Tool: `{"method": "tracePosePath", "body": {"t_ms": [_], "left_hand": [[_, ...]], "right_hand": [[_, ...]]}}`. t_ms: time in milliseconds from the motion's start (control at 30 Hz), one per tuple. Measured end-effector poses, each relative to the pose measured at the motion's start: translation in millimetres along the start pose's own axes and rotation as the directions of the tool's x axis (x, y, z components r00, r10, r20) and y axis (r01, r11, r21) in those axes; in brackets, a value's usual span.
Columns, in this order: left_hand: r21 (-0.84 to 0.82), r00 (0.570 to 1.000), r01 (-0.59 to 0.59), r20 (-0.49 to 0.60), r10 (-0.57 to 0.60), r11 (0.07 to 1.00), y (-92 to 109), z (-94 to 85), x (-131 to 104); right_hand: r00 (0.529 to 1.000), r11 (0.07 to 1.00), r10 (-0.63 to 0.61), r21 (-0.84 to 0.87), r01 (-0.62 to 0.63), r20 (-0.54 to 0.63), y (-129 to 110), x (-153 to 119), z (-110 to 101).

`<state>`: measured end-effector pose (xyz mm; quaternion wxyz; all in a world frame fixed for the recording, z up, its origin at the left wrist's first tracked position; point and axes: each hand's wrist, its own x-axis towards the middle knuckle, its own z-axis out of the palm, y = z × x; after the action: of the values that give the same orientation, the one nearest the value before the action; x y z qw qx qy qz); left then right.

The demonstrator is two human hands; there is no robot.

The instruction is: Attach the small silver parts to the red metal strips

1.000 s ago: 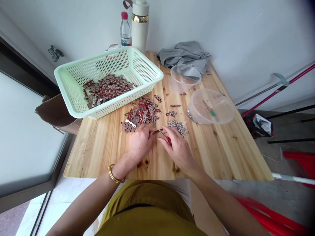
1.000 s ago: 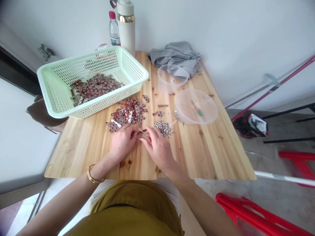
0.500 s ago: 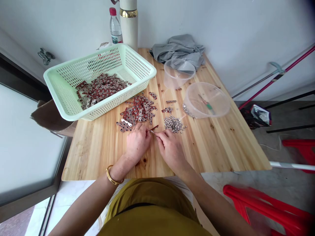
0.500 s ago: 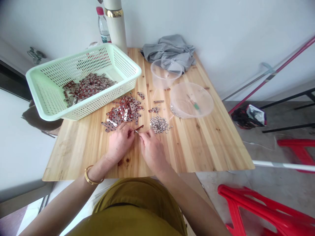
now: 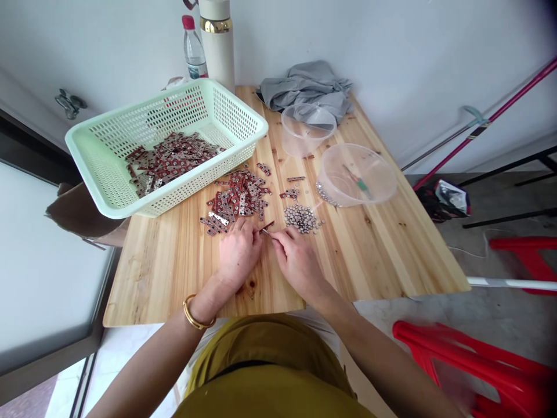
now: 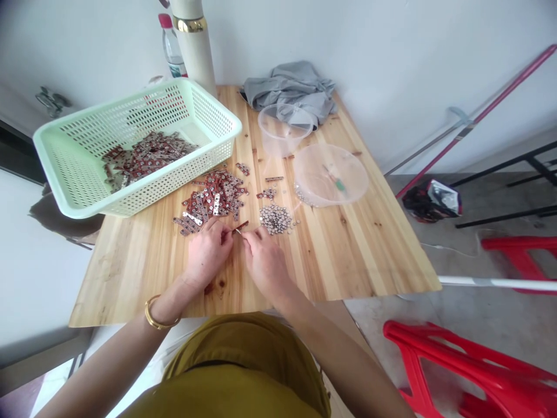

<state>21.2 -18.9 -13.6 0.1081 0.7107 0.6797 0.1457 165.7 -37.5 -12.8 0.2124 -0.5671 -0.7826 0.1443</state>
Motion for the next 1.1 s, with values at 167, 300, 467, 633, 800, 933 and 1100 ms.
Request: {"method": "tracePosePath", "body": {"t_ms": [167, 300, 467, 633, 800, 933, 1100], "left_hand": [[-0.002, 1.000, -0.003, -0.004, 0.003, 1.000, -1, 0.1, 1], [-0.004, 1.000, 0.005, 0.003, -0.005, 1.000, 4, 3.6, -3], [-0.040, 0.986, -0.067, -0.156, 0.060, 0.997, -5, -30.5, 5], [0.017, 0.840, 0.093, -0.538, -0.069, 0.996, -39, -114.7, 53], [0.022, 0.919, -0.105, -0.380, 0.106, 0.994, -23, -96.2, 61], [0.168, 0.978, -0.188, -0.053, 0.199, 0.968, 12, -33.0, 44], [0.248, 0.987, -0.157, 0.019, 0.158, 0.956, 18, -10.7, 41]], "right_hand": [[0.999, 1.000, -0.008, 0.013, 0.007, 0.036, 1, 2, -1], [0.998, 1.000, -0.006, -0.003, 0.006, 0.060, 0, 2, 0], [0.994, 0.975, -0.035, 0.213, 0.057, -0.106, 4, -2, -9], [0.955, 0.950, 0.050, 0.310, 0.045, -0.292, 23, -11, -26], [0.950, 0.945, 0.111, 0.328, -0.010, -0.293, 44, -19, -29], [0.949, 0.940, 0.126, 0.339, -0.021, -0.290, 49, -23, -28], [0.961, 0.932, 0.097, 0.362, 0.004, -0.260, 47, -27, -29]]}}
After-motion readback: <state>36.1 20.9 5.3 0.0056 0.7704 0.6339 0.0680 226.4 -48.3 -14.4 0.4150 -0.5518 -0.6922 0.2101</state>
